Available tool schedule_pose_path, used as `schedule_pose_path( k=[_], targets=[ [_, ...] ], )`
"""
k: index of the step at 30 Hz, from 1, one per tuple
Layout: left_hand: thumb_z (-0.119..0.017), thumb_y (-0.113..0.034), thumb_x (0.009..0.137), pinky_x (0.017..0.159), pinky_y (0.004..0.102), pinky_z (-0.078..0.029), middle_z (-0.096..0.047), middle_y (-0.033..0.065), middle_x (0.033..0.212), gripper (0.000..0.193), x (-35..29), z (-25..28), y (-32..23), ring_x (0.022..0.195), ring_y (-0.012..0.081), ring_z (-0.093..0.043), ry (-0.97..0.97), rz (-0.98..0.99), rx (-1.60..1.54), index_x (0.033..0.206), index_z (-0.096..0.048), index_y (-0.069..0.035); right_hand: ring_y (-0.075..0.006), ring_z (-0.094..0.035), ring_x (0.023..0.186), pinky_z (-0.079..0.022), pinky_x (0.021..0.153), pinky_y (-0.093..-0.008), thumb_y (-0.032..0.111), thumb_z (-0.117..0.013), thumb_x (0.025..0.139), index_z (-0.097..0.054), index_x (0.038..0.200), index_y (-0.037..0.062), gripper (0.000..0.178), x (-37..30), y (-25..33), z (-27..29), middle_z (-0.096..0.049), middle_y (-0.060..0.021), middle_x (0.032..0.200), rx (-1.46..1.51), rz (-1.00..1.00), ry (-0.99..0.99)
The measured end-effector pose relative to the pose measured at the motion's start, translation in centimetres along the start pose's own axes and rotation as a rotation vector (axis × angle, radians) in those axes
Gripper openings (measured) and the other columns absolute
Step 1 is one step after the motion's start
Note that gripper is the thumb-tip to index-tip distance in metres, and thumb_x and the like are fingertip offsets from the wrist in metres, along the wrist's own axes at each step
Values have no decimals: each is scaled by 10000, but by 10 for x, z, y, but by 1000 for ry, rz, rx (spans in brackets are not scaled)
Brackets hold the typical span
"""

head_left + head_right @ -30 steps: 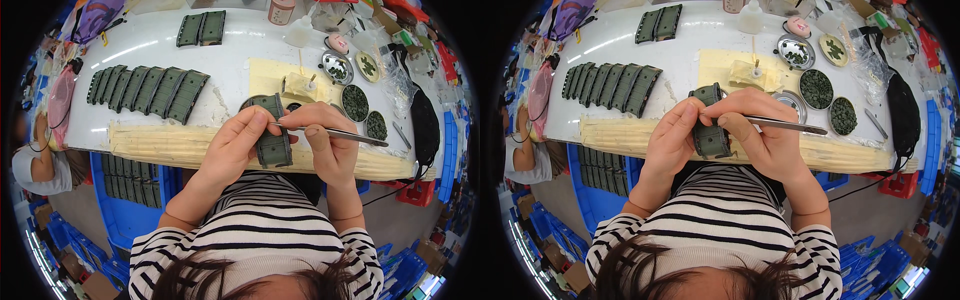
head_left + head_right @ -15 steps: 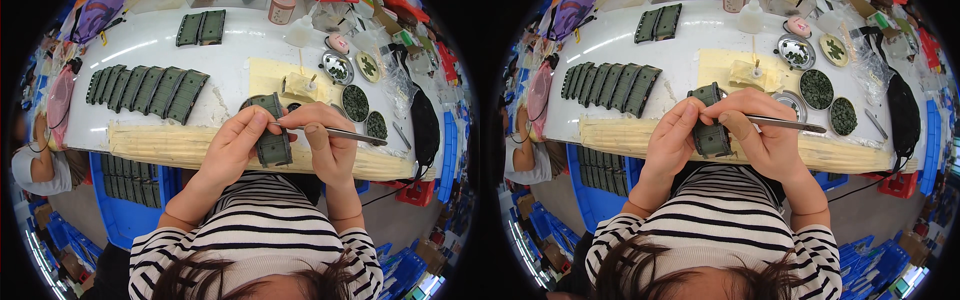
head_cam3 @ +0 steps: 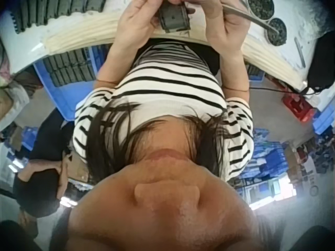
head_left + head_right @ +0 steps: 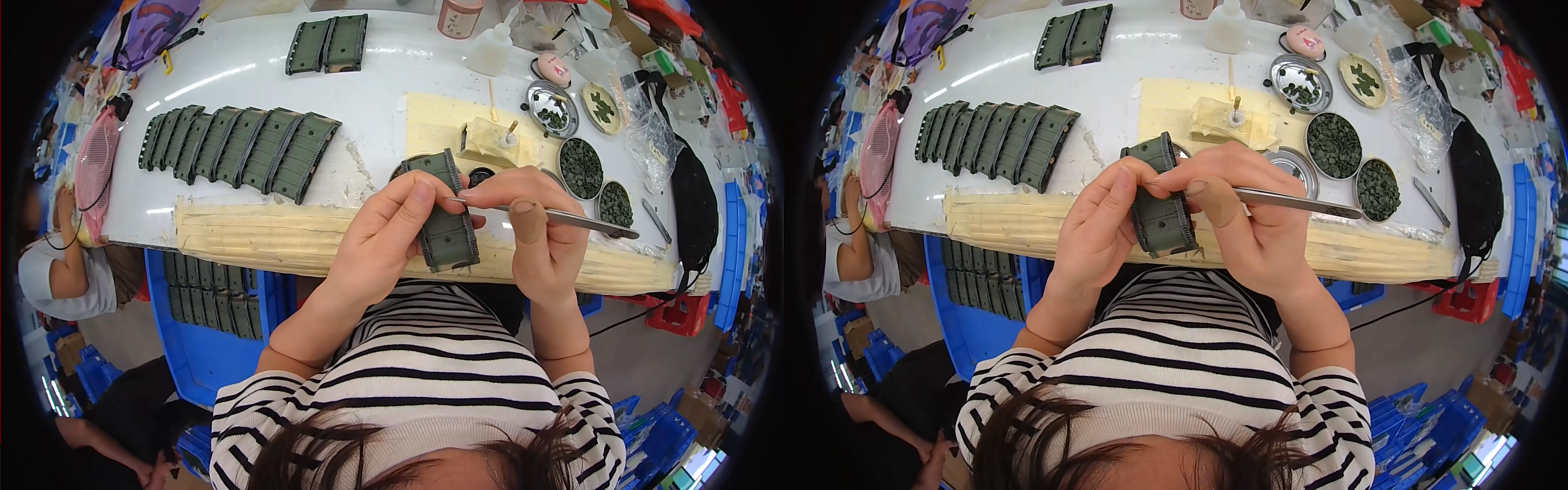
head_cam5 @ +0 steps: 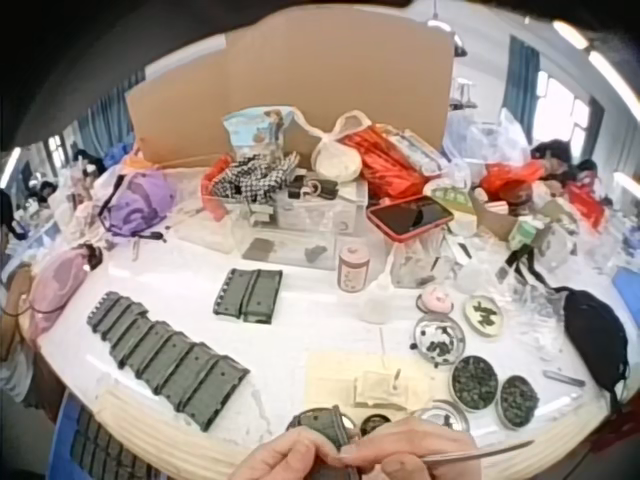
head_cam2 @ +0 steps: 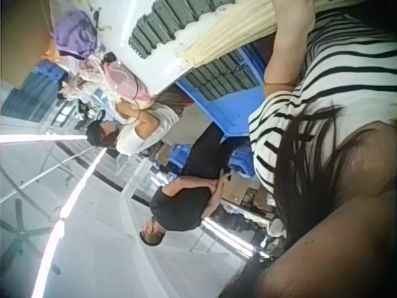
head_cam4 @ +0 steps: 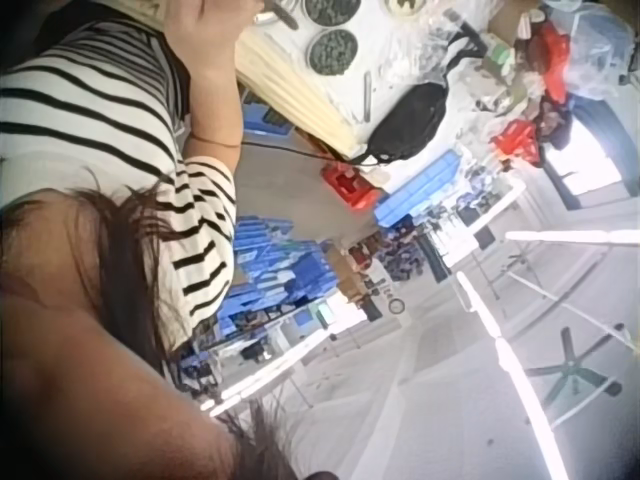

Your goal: The recorder is assembling small green plastic toy tank components by applying adhesive with a brush and fitting the parts together on a workbench.

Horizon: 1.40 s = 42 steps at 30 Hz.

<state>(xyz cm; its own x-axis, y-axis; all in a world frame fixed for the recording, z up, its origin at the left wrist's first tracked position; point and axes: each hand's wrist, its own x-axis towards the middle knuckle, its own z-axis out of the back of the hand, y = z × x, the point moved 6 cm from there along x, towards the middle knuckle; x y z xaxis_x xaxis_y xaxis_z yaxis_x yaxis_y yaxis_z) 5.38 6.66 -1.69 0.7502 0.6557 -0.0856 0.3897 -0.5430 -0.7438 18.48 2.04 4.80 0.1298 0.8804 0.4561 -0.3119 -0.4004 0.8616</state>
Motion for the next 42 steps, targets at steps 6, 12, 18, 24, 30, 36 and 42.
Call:
schedule_pose_path(
  k=[6, 12, 18, 24, 30, 36, 42],
  targets=[
    [-450, -15, 947, 931, 440, -523, -464, 204, 1327, 687, -4, 6, -22, 1121, 330, -583, -182, -149, -17, 1501, -62, -130, -148, -558, 736, -440, 671, -279, 100, -527, 951, -687, 899, -21, 207, -22, -24, 29, -668, -89, 846, -35, -128, -186],
    [-520, 54, 893, 984, 429, -505, -504, 172, 1289, 604, -1, 25, -23, 1207, 322, -525, -241, -144, -377, 1426, -261, -61, -219, -545, 744, -435, 714, -320, 74, -612, 885, -689, 876, 7, 102, -29, -31, 27, -652, -86, 803, -406, -30, -99],
    [-524, 6, 914, 1048, 418, -449, -528, 163, 1262, 463, -2, 29, -19, 1243, 318, -494, -294, -90, -469, 1351, -375, -25, -255, -537, 814, -433, 762, -342, 98, -653, 851, -692, 870, 31, 80, -30, -36, 24, -648, -66, 790, -524, 22, -86],
    [-528, -66, 938, 1015, 402, -459, -529, 168, 1275, 428, -6, 31, -20, 1191, 253, -533, -328, -103, -411, 1347, -408, -31, -248, -529, 841, -429, 763, -334, 100, -655, 848, -694, 865, 43, 71, -30, -39, 22, -649, -52, 793, -548, -6, -70],
    [-531, -81, 935, 957, 359, -499, -532, 167, 1282, 459, -6, 29, -23, 1144, 201, -563, -350, -102, -305, 1369, -391, -29, -247, -527, 844, -428, 760, -336, 82, -644, 850, -700, 875, 52, 69, -30, -35, 24, -653, -54, 799, -549, 25, -81],
    [-516, -94, 937, 916, 366, -543, -517, 186, 1296, 455, -4, 28, -22, 1138, 215, -577, -321, -66, -356, 1365, -379, -26, -236, -554, 786, -432, 742, -329, 136, -569, 896, -701, 896, 21, 175, -26, 7, 27, -677, -78, 856, -351, 173, -118],
    [-504, -111, 954, 866, 284, -573, -509, 197, 1304, 421, 0, 23, -13, 1103, 212, -602, -337, -54, -315, 1349, -381, -29, -269, -637, 868, -482, 772, -347, 107, -583, 867, -692, 946, 3, 170, -17, 17, -2, -676, -112, 923, -129, 287, -1]
  ],
)
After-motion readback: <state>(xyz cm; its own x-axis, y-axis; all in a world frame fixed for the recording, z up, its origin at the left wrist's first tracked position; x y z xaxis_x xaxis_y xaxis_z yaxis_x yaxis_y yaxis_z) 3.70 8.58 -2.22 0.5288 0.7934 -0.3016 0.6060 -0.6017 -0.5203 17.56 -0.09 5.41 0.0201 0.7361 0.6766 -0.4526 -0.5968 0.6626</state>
